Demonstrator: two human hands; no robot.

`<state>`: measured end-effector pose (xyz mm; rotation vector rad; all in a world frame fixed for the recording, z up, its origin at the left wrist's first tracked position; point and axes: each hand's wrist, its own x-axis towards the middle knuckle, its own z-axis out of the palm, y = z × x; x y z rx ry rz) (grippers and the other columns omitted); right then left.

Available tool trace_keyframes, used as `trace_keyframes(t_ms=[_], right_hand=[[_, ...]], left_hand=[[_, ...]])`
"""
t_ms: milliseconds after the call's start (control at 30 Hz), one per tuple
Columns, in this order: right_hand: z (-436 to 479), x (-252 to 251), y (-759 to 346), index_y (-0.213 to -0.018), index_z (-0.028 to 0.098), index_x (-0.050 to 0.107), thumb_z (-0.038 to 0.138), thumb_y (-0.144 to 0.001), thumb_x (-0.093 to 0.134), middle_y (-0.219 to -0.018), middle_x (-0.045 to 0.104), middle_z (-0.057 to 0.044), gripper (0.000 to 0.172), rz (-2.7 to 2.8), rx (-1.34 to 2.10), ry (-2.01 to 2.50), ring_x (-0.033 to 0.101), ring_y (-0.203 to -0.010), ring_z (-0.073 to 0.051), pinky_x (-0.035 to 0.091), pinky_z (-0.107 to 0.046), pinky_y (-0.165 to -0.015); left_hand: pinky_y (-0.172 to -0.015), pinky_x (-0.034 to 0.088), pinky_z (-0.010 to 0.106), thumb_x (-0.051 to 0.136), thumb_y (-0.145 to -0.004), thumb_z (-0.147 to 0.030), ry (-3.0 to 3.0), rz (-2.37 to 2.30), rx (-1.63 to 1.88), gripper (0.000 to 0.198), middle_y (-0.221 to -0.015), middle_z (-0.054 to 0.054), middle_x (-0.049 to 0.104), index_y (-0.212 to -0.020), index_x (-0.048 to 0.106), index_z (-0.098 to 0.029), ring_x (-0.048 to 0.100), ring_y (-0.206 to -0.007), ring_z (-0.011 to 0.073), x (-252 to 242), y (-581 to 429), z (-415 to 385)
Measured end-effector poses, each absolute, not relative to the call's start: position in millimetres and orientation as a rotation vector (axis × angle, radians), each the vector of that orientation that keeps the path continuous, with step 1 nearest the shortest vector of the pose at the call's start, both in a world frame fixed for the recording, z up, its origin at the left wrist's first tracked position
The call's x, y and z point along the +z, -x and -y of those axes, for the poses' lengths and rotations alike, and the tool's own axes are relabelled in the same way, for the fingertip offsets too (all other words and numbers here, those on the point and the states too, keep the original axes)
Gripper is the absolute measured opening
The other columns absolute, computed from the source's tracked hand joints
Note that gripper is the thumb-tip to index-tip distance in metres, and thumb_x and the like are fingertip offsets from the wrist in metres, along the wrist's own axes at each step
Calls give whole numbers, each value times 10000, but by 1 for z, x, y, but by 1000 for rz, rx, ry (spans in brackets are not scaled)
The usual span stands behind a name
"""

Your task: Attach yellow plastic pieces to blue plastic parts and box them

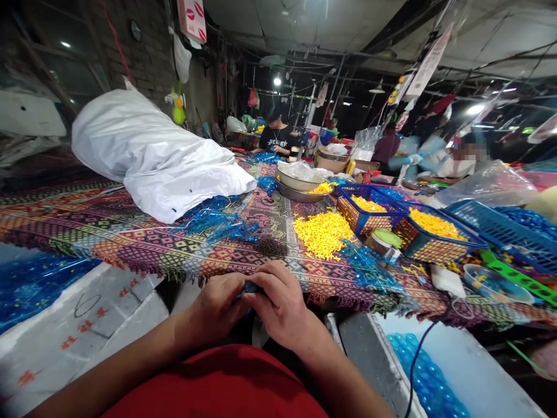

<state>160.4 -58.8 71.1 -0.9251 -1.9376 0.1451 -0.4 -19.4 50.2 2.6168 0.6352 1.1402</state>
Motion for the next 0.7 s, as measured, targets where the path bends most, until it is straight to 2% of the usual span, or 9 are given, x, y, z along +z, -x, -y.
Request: trace_keyframes(t_ms=[133, 200, 267, 367, 500, 600, 700], right_hand=[[59, 68, -156, -957, 203, 598, 165, -808, 542, -833, 580, -76, 163, 1908, 140, 942, 544, -784, -197, 474, -338, -663], [52, 61, -155, -908, 200, 611, 185, -804, 552, -832, 592, -72, 120, 1833, 192, 956, 553, -799, -196, 472, -336, -685], [44, 53, -156, -879, 203, 614, 212, -817, 543, -835, 598, -59, 95, 1665, 331, 989, 565, -788, -181, 472, -326, -701], [34, 41, -164, -935, 217, 588, 251, -846, 514, -804, 594, -22, 121, 1352, 660, 961, 563, -657, -130, 472, -283, -619], [30, 31, -174, -975, 210, 586, 272, -800, 591, -789, 606, -1, 186, 1263, 960, 895, 556, -584, -100, 453, -234, -539], [26, 24, -171, -901, 191, 608, 277, -784, 613, -655, 575, 32, 146, 1237, 1043, 913, 519, -490, -74, 420, -203, -475], [15, 16, -166, -993, 196, 590, 296, -739, 656, -752, 633, 0, 281, 1174, 1163, 934, 578, -556, -109, 455, -222, -478]], left_hand=[[-557, 408, 253, 387, -864, -241, -2647, -635, 1082, 161, -693, 55, 600, -783, 497, -156, 558, -623, 146, 52, 1, 19], [-593, 421, 257, 392, -867, -245, -2602, -691, 1041, 160, -728, 60, 610, -808, 510, -155, 570, -665, 153, 51, 3, 16], [-672, 438, 266, 415, -867, -262, -2529, -753, 953, 161, -845, 71, 629, -914, 528, -157, 586, -774, 165, 50, 8, 13], [-710, 434, 263, 434, -862, -278, -2460, -829, 778, 196, -935, 58, 627, -1000, 535, -180, 580, -849, 169, 49, 15, 10], [-655, 418, 255, 410, -863, -275, -2453, -876, 649, 195, -853, 52, 628, -917, 562, -165, 578, -765, 165, 45, 14, 14], [-648, 421, 256, 423, -848, -278, -2392, -858, 642, 200, -811, 53, 627, -853, 579, -154, 571, -735, 162, 37, 10, 16], [-641, 442, 255, 479, -814, -295, -2131, -988, 754, 180, -772, 30, 635, -821, 602, -164, 572, -709, 154, 27, 29, 7]])
